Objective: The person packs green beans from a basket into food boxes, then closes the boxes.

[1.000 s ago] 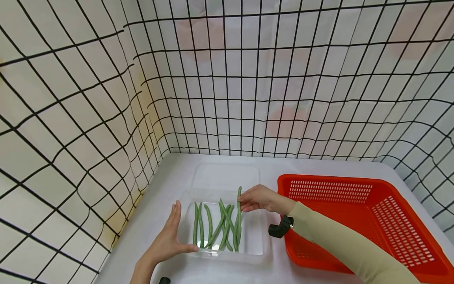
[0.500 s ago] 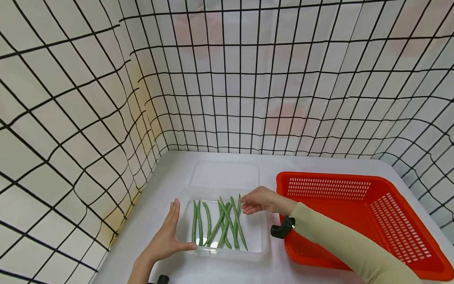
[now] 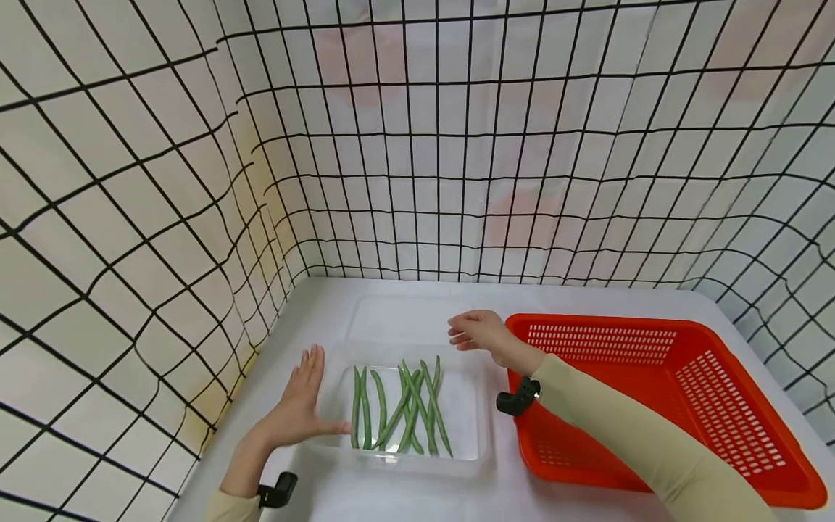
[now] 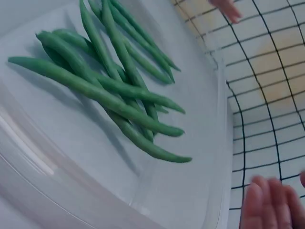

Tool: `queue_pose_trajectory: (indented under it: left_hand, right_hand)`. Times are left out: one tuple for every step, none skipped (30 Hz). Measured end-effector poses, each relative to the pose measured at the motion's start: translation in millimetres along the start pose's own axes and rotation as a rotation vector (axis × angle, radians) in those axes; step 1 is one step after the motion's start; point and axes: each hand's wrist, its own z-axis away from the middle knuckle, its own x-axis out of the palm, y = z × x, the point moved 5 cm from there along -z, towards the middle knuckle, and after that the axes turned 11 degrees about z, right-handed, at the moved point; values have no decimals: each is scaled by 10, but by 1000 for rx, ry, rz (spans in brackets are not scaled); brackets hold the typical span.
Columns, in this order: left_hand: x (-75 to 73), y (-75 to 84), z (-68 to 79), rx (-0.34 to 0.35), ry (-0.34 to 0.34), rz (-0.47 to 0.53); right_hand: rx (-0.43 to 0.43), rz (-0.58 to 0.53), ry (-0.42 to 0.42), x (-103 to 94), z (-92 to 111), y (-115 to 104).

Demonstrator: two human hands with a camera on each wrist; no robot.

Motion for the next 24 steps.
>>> queue_pose_trajectory:
  left_hand:
    - [-79, 28, -99, 0, -7, -2]
    - [-156, 52, -213, 1, -10, -10]
    - [-228, 74, -339, 4, -12, -19]
    - [-293, 97, -469, 5, -16, -23]
    - [-345, 110, -597, -6, -26, -21]
    - [-381, 113, -719, -16, -36, -12]
    - [-404, 114, -829, -30, -47, 1]
    - [-410, 102, -929, -53, -58, 5]
    - [-404, 91, -1013, -83, -71, 20]
    - [-400, 79, -1108, -122, -85, 42]
    - [-384, 53, -1193, -166, -98, 61]
    - [-358, 20, -1272, -205, -106, 77]
    - [-313, -43, -1352, -247, -119, 91]
    - [-258, -130, -1436, -300, -133, 101]
    - [-197, -201, -1501, -335, -149, 109]
    - [-106, -400, -1624, -362, -174, 100]
    - [-18, -588, -1737, -401, -195, 103]
    - [91, -827, -1863, -426, -225, 108]
    - [188, -1042, -1972, -462, -254, 115]
    - [279, -1266, -2073, -488, -274, 109]
    - [370, -1437, -2142, -516, -281, 101]
    - [446, -1652, -2245, -536, -301, 94]
    - [497, -1751, -2290, -562, -307, 93]
    - [531, -1827, -2333, -566, -315, 82]
  right_hand:
    - [0, -25, 55, -48, -40, -13]
    - [1, -53, 108, -93, -78, -27]
    - [6, -77, 156, -132, -117, -36]
    - [13, -98, 193, -165, -160, -37]
    - [22, -101, 215, -187, -202, -33]
    - [34, -91, 224, -195, -246, -25]
    - [55, -76, 217, -191, -285, -8]
    - [81, -45, 200, -176, -318, 14]
    - [109, -2, 175, -153, -351, 46]
    - [135, 35, 144, -140, -399, 65]
    - [158, 70, 111, -120, -436, 85]
    - [182, 92, 81, -101, -468, 108]
    - [204, 106, 55, -83, -493, 132]
    - [216, 119, 34, -66, -519, 154]
    - [225, 125, 19, -54, -543, 180]
    - [231, 119, 5, -41, -563, 203]
    - [233, 124, -7, -27, -574, 219]
    - [234, 127, -18, -15, -589, 237]
    - [232, 133, -29, 2, -602, 253]
    - [231, 139, -40, 20, -612, 268]
    - [235, 144, -47, 42, -613, 277]
    - [239, 143, -54, 65, -614, 284]
    - [244, 146, -58, 86, -611, 287]
    - [248, 143, -57, 103, -610, 288]
